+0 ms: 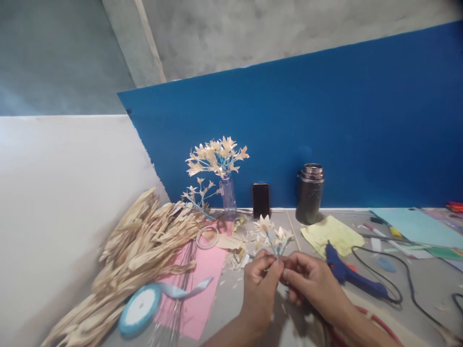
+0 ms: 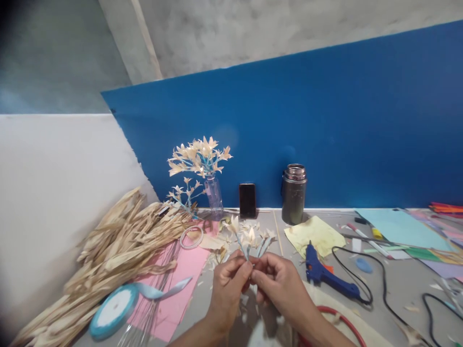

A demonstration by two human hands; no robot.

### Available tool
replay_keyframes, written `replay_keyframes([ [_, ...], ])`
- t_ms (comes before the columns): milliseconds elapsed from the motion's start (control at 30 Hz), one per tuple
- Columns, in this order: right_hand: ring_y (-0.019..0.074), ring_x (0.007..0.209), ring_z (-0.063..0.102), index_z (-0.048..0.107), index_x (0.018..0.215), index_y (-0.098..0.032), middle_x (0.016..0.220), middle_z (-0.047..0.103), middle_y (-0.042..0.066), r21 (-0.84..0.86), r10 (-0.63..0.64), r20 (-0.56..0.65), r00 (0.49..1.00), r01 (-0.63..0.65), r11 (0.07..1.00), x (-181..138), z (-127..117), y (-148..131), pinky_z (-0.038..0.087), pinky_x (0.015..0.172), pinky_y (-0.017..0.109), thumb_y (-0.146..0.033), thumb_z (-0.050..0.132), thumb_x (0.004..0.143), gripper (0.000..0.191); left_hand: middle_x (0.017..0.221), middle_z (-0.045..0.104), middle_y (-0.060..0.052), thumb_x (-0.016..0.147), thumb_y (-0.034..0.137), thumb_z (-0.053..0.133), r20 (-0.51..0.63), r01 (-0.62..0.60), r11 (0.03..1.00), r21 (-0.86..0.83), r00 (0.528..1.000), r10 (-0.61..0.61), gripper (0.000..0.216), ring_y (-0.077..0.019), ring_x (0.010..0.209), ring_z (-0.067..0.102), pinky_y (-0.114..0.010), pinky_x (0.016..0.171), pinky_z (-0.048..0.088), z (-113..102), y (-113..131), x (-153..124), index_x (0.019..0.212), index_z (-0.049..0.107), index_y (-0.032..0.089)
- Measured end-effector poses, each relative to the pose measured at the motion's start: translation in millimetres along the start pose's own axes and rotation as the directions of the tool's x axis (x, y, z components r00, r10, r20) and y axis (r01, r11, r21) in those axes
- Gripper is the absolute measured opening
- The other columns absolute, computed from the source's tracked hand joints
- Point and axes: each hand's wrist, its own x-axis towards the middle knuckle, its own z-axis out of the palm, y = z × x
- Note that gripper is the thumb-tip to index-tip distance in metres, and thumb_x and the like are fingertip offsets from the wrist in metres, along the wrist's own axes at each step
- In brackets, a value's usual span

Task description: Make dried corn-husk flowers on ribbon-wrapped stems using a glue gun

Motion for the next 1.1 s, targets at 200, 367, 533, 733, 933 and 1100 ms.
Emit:
replay_keyframes([
  [200, 0.0123, 0.05, 0.05, 0.062, 0.089, -0.02, 0.057, 0.054, -0.005, -0.066, -0.107, -0.097, 0.99, 0.1, 0.993, 1, -10, -1, 0.038, 0.048, 0.022, -0.051, 0.069, 0.08, 0.033, 0.062, 0.043, 0.0, 0.086, 0.051, 0.063, 0.004, 0.02, 0.999, 0.037, 1.0, -0.02, 0.046, -0.013, 0.06, 0.042, -0.026, 0.059, 0.035, 1, 5, 0, 0.055, 0.059, 0.017],
  [367, 0.0143, 0.064, 0.051, 0.068, 0.082, -0.018, 0.074, 0.059, 0.0, -0.087, -0.265, -0.085, 0.961, 0.258, 0.962, 2, -18, -10, 0.041, 0.058, 0.026, -0.051, 0.068, 0.081, 0.033, 0.058, 0.041, 0.001, 0.087, 0.052, 0.062, 0.095, 0.001, 0.997, 0.073, 0.995, -0.007, 0.052, -0.0134, 0.06, 0.04, -0.027, 0.061, 0.034, 2, 6, -2, 0.051, 0.048, 0.019],
  [533, 0.0147, 0.064, 0.05, 0.066, 0.07, -0.017, 0.067, 0.057, -0.001, -0.077, -0.25, -0.099, 0.963, 0.243, 0.967, 5, -18, -3, 0.041, 0.06, 0.026, -0.045, 0.075, 0.075, 0.03, 0.056, 0.043, 0.001, 0.086, 0.058, 0.063, 0.101, 0.003, 0.997, 0.071, 0.995, -0.01, 0.053, -0.0132, 0.058, 0.04, -0.027, 0.059, 0.032, 4, 2, -4, 0.052, 0.049, 0.019],
  [733, 0.0123, 0.059, 0.044, 0.059, 0.064, -0.018, 0.06, 0.05, -0.003, -0.024, -0.204, -0.181, 0.962, 0.203, 0.979, 4, -14, 0, 0.037, 0.055, 0.024, -0.05, 0.076, 0.073, 0.038, 0.05, 0.041, 0.004, 0.089, 0.062, 0.055, 0.126, 0.105, 0.994, 0.039, 0.986, -0.109, 0.052, -0.0102, 0.047, 0.035, -0.026, 0.05, 0.027, 8, -7, -7, 0.06, 0.052, 0.019],
  [933, 0.0116, 0.054, 0.041, 0.054, 0.058, -0.019, 0.055, 0.046, -0.004, -0.062, -0.244, -0.233, 0.941, 0.236, 0.97, 2, -10, -3, 0.035, 0.05, 0.024, -0.056, 0.075, 0.072, 0.045, 0.053, 0.043, 0.003, 0.091, 0.059, 0.053, 0.098, 0.075, 0.992, 0.101, 0.992, -0.085, 0.05, -0.0111, 0.051, 0.036, -0.026, 0.053, 0.03, 7, -13, -9, 0.062, 0.054, 0.018],
  [1100, 0.0174, 0.065, 0.058, 0.065, 0.074, -0.018, 0.07, 0.063, 0.002, -0.037, -0.275, -0.202, 0.94, 0.273, 0.961, 5, -9, 5, 0.049, 0.062, 0.028, -0.05, 0.076, 0.072, 0.034, 0.056, 0.045, 0.001, 0.092, 0.053, 0.053, 0.069, 0.036, 0.988, 0.152, 0.997, -0.047, 0.049, -0.0128, 0.056, 0.038, -0.027, 0.058, 0.032, 6, -11, -9, 0.058, 0.053, 0.018],
])
